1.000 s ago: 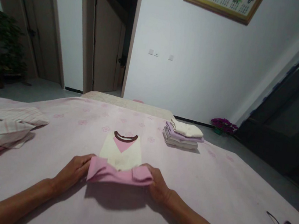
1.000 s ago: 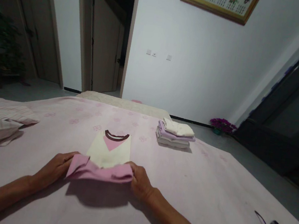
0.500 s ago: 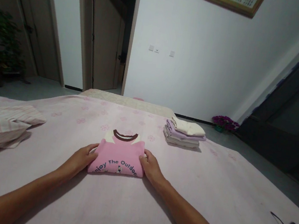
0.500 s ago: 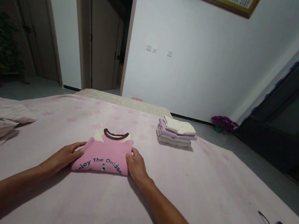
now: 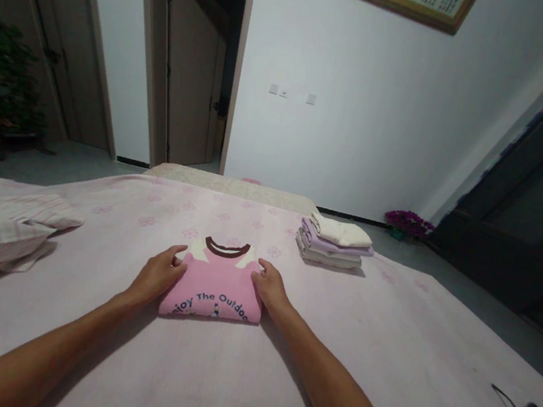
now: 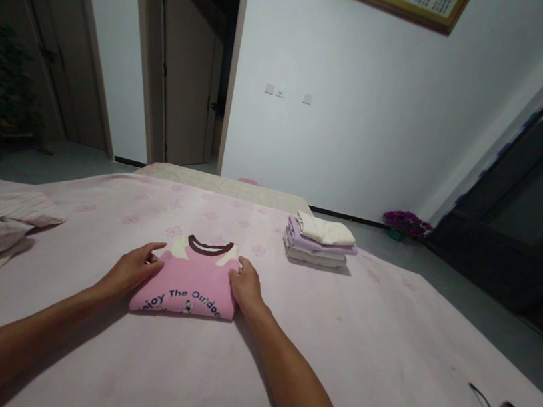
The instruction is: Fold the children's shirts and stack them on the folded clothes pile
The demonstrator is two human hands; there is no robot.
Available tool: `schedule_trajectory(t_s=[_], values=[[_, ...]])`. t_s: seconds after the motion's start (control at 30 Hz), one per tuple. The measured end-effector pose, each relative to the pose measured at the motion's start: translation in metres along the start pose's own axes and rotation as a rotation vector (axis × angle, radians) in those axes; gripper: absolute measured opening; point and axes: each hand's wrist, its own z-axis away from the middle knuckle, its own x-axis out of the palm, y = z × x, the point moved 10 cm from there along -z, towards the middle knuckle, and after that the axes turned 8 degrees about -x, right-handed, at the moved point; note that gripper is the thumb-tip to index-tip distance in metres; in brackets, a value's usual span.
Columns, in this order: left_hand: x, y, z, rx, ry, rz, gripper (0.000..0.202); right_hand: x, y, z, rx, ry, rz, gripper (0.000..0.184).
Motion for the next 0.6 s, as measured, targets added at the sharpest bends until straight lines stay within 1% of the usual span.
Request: schedule_trajectory(t_s=[0.07,0.13,0.2,0.27,0.3,0.37,0.4,0.47,0.53,0.57,0.6], values=[[0.008,-0.003,-0.004,-0.016,-0.034,0.045,0.064,0.003,-0.003,-0.003,0.035,-0.011,0.124,0.053],[0.016,-0.009,-0.009,-0.035,-0.089,0.064,0.064,0.004,-0.011,-0.004,0.014,-0.068,0.302,0.046],[0.018,-0.015,-0.015,-0.042,-0.126,0.041,0.059,0.002,-0.018,-0.003,-0.005,-0.115,0.45,0.037],[0.013,-0.019,-0.019,-0.037,-0.13,-0.015,0.055,-0.004,-0.021,-0.001,0.012,-0.132,0.519,0.03],[0.009,-0.02,-0.02,-0.037,-0.122,-0.047,0.055,-0.008,-0.023,0.0,0.019,-0.134,0.559,0.029],[-0.004,-0.017,-0.018,0.005,-0.072,-0.118,0.06,-0.016,-0.028,0.002,-0.008,-0.127,0.664,0.034],[-0.011,-0.011,-0.014,0.075,-0.041,-0.153,0.06,-0.02,-0.033,0.004,-0.053,-0.118,0.713,0.037],[-0.02,0.006,0.0,0.315,-0.022,-0.218,0.052,-0.024,-0.045,0.011,-0.22,-0.107,0.754,0.044],[-0.019,0.017,0.023,0.591,-0.087,-0.283,0.044,-0.023,-0.058,0.026,-0.454,-0.147,0.673,0.05],[-0.016,0.016,0.033,0.686,-0.143,-0.315,0.044,-0.022,-0.063,0.037,-0.564,-0.184,0.606,0.055],[-0.014,0.011,0.041,0.742,-0.194,-0.35,0.046,-0.021,-0.067,0.049,-0.651,-0.23,0.542,0.06]])
